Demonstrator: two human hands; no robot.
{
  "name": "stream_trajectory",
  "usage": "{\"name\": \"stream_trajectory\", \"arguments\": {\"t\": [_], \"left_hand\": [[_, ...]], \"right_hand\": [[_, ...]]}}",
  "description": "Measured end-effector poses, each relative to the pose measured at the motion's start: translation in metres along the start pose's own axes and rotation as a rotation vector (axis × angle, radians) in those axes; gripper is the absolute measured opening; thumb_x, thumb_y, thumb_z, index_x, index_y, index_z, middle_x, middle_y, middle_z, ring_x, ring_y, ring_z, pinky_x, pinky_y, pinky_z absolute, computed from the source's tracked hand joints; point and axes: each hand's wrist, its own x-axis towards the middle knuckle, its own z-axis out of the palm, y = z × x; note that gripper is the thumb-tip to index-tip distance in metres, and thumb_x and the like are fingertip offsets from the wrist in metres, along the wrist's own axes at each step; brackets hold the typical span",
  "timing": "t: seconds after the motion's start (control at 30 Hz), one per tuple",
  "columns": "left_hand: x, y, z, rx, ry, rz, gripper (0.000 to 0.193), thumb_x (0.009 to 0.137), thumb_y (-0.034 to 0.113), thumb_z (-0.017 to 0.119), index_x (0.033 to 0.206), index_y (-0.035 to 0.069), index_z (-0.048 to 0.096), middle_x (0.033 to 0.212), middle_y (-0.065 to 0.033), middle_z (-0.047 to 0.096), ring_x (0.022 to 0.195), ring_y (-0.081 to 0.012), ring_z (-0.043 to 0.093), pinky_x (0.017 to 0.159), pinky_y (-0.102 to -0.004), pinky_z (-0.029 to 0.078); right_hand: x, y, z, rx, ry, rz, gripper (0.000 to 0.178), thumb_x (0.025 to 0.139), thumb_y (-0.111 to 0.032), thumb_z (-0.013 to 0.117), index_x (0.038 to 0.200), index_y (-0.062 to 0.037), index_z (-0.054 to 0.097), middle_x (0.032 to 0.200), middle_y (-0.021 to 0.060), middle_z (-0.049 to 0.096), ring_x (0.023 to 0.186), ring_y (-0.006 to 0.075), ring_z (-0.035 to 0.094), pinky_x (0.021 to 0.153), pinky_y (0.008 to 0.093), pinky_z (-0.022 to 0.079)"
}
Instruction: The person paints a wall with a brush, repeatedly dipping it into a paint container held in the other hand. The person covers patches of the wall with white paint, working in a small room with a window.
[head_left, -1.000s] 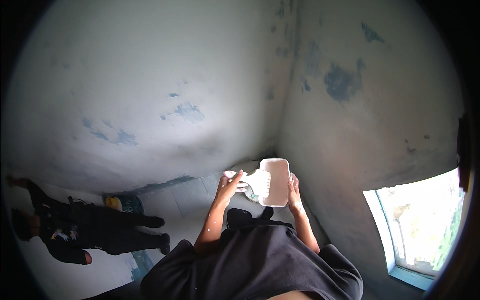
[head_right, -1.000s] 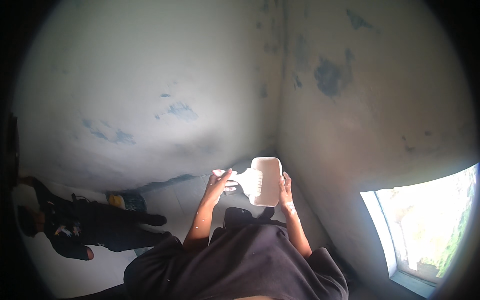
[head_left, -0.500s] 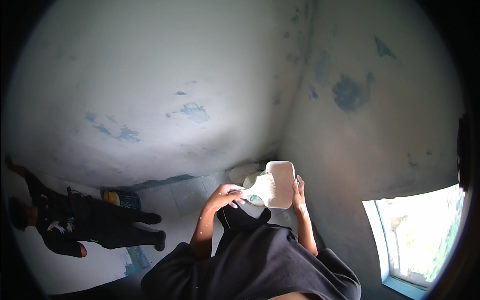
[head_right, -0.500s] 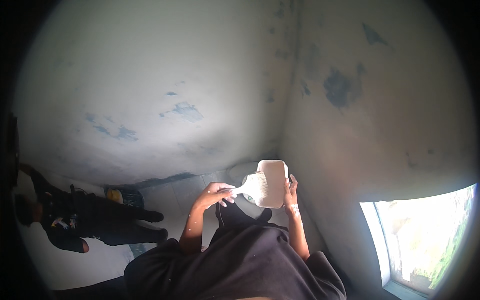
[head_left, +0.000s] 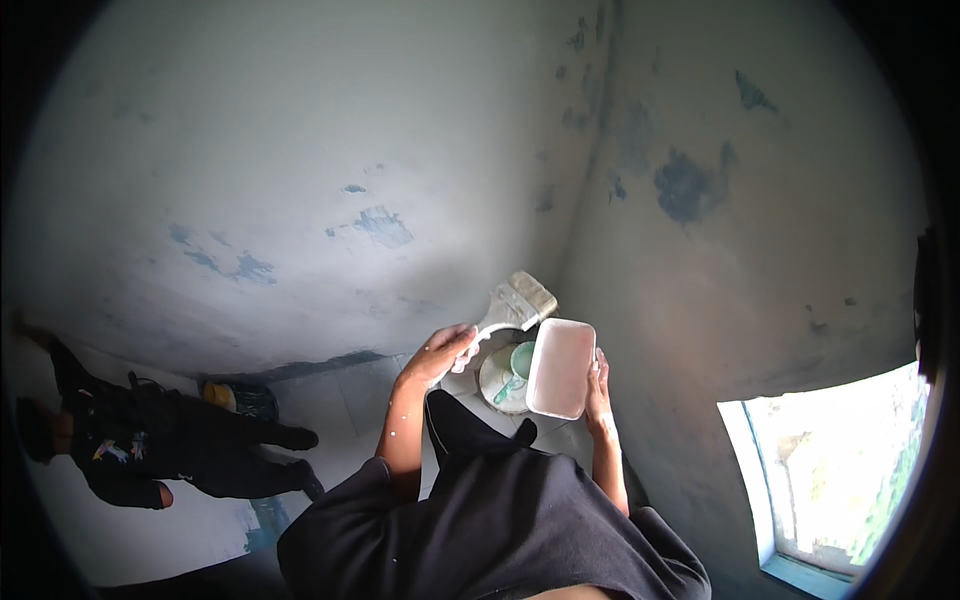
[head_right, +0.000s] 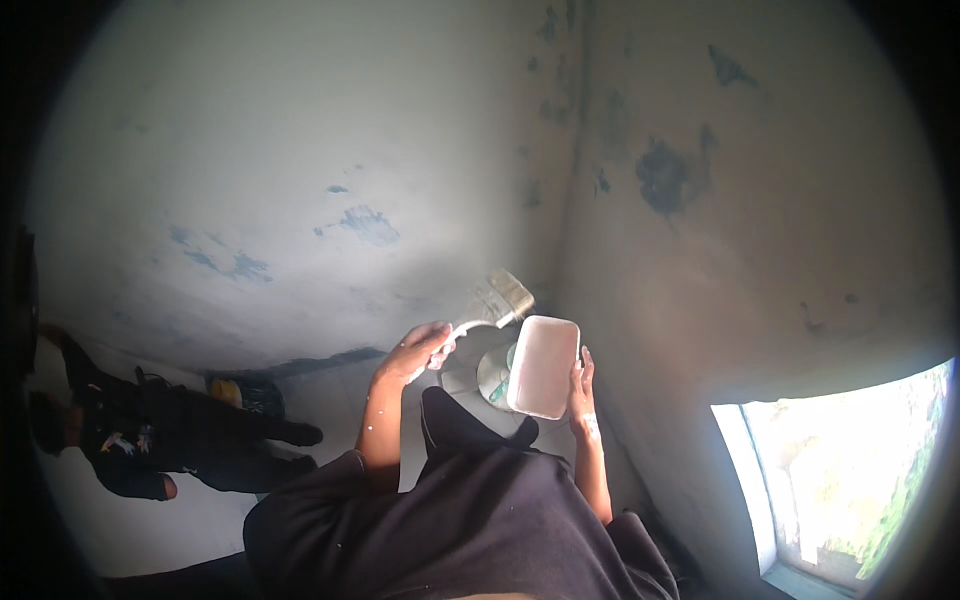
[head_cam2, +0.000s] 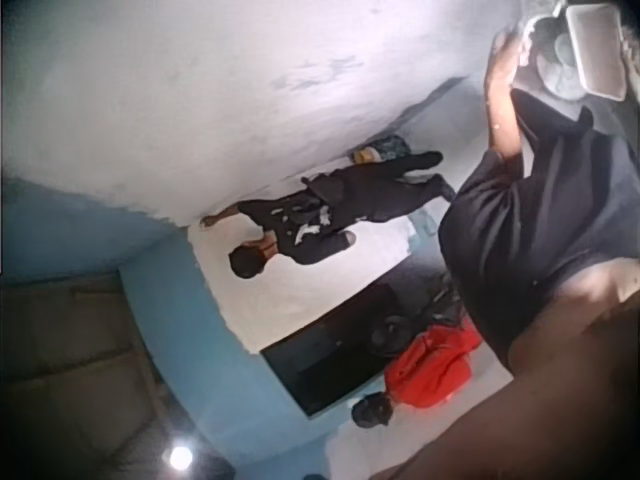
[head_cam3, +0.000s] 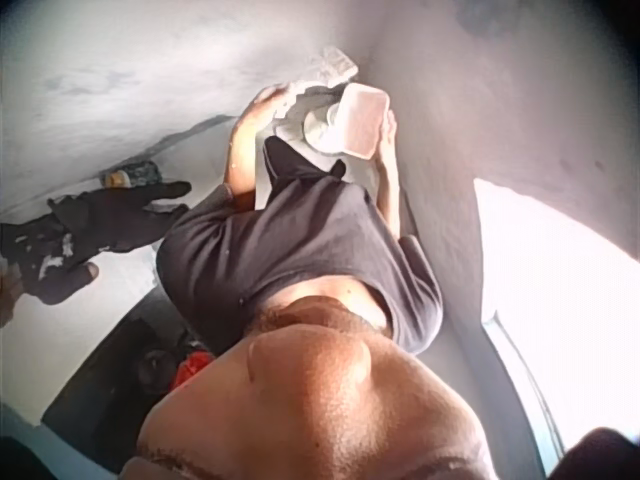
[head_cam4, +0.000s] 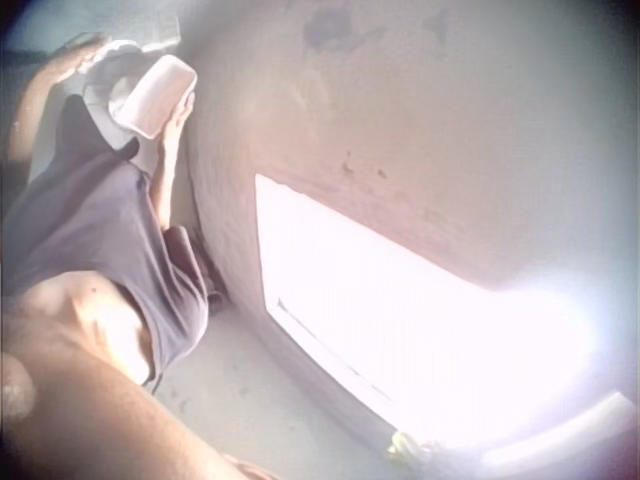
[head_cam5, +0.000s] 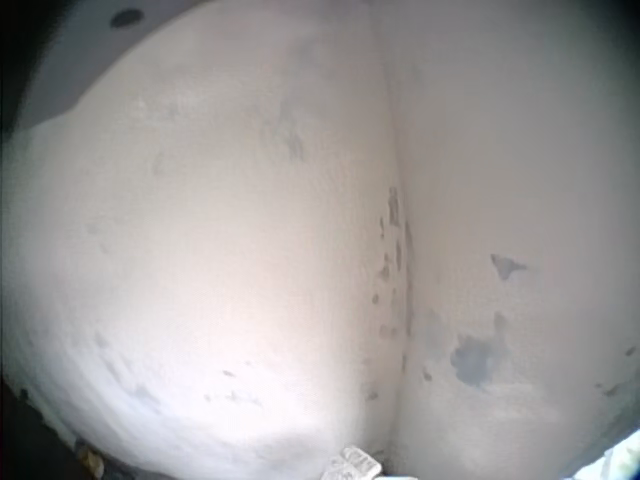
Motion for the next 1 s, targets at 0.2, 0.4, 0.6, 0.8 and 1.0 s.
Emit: {"name": "stream_trajectory", "arguments": {"t": [0.2, 0.4, 0.6, 0.8, 1.0], "left_hand": [[0.030, 0.066, -0.004, -0.040, 0.195, 0.425, 0.025, 0.103, 0.030, 0.052, 0.111, 0.006, 0.053, 0.082, 0.0006, 0.053, 0.063, -0.0070, 0.048, 0.057, -0.0233, 0.040], [0.089, 0.085, -0.004, -0.036, 0.423, 0.538, 0.026, 0.103, 0.036, 0.050, 0.110, 0.011, 0.051, 0.079, 0.0017, 0.049, 0.056, -0.0049, 0.041, 0.050, -0.0228, 0.037], [0.171, -0.035, 0.004, -0.067, 0.616, 0.227, 0.026, 0.102, 0.034, 0.047, 0.100, 0.009, 0.055, 0.068, 0.0017, 0.049, 0.047, -0.0064, 0.039, 0.040, -0.0237, 0.035], [0.185, -0.045, -0.023, -0.199, 0.572, 0.036, 0.030, 0.101, 0.031, 0.047, 0.093, 0.004, 0.058, 0.066, -0.0001, 0.051, 0.046, -0.0089, 0.042, 0.041, -0.0274, 0.039], [0.090, 0.162, 0.016, 0.022, 0.631, 0.454, 0.032, 0.102, 0.028, 0.047, 0.093, 0.000, 0.059, 0.068, -0.0013, 0.052, 0.050, -0.0081, 0.041, 0.045, -0.0266, 0.038]], "right_hand": [[-0.001, 0.003, -0.005, 0.004, 0.035, 0.042, 0.079, 0.098, -0.064, 0.035, 0.155, -0.0133, 0.017, 0.157, 0.0191, 0.026, 0.143, 0.0383, 0.030, 0.114, 0.0469, 0.029], [0.002, 0.009, -0.004, 0.026, 0.032, 0.052, 0.081, 0.097, -0.065, 0.036, 0.155, -0.0129, 0.016, 0.157, 0.0182, 0.025, 0.143, 0.0376, 0.030, 0.113, 0.0468, 0.030], [0.003, 0.009, -0.001, 0.051, 0.025, 0.098, 0.081, 0.097, -0.065, 0.037, 0.155, -0.0140, 0.014, 0.157, 0.0182, 0.025, 0.142, 0.0368, 0.031, 0.113, 0.0468, 0.030], [0.001, 0.010, -0.002, 0.036, 0.031, 0.135, 0.080, 0.098, -0.064, 0.036, 0.156, -0.0139, 0.013, 0.156, 0.0213, 0.026, 0.142, 0.0367, 0.031, 0.113, 0.0474, 0.030], [0.000, 0.008, -0.003, 0.055, 0.098, 0.132, 0.081, 0.097, -0.064, 0.037, 0.156, -0.0144, 0.011, 0.153, 0.0233, 0.030, 0.141, 0.0369, 0.034, 0.112, 0.0480, 0.032]]}}
